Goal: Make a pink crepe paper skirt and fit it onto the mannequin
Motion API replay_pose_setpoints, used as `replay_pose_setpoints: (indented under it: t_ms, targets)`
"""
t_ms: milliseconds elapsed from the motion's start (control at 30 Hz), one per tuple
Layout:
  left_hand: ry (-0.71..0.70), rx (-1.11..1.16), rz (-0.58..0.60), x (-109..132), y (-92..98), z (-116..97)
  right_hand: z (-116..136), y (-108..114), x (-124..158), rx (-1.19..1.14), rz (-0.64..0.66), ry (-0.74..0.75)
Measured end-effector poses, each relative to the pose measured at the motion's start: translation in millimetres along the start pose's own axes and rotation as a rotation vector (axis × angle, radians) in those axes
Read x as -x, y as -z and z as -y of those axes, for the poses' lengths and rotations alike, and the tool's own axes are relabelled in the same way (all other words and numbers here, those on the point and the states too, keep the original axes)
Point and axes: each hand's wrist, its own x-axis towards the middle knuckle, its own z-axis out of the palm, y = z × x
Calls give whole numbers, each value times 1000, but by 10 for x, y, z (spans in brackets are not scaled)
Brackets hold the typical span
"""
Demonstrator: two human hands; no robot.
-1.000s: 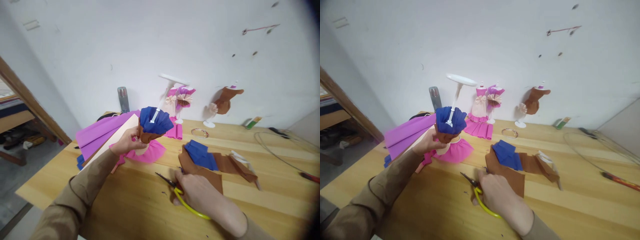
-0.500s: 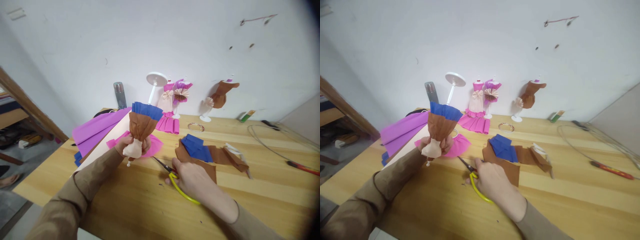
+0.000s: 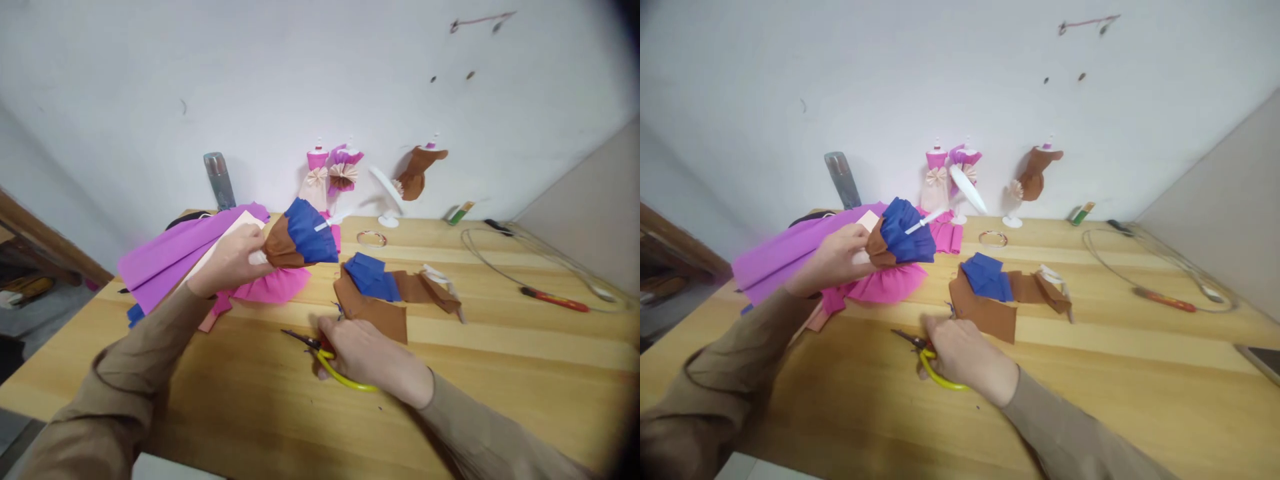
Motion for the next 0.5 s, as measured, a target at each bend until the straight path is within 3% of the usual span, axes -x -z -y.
replay_pose_setpoints:
  t_ms: [133, 233, 367, 500]
  targets:
    - [-212, -434, 202, -376, 401, -40, 21, 14, -25, -8, 23, 8]
    - [-287, -641, 322, -776, 576, -226, 13, -2, -48, -10, 30, 30]
    - [-192, -717, 525, -1224, 507, -622, 1, -5, -59, -1, 20, 52]
    - [-103, -684, 659, -1478, 309, -938, 0, -6, -60, 8, 2, 48]
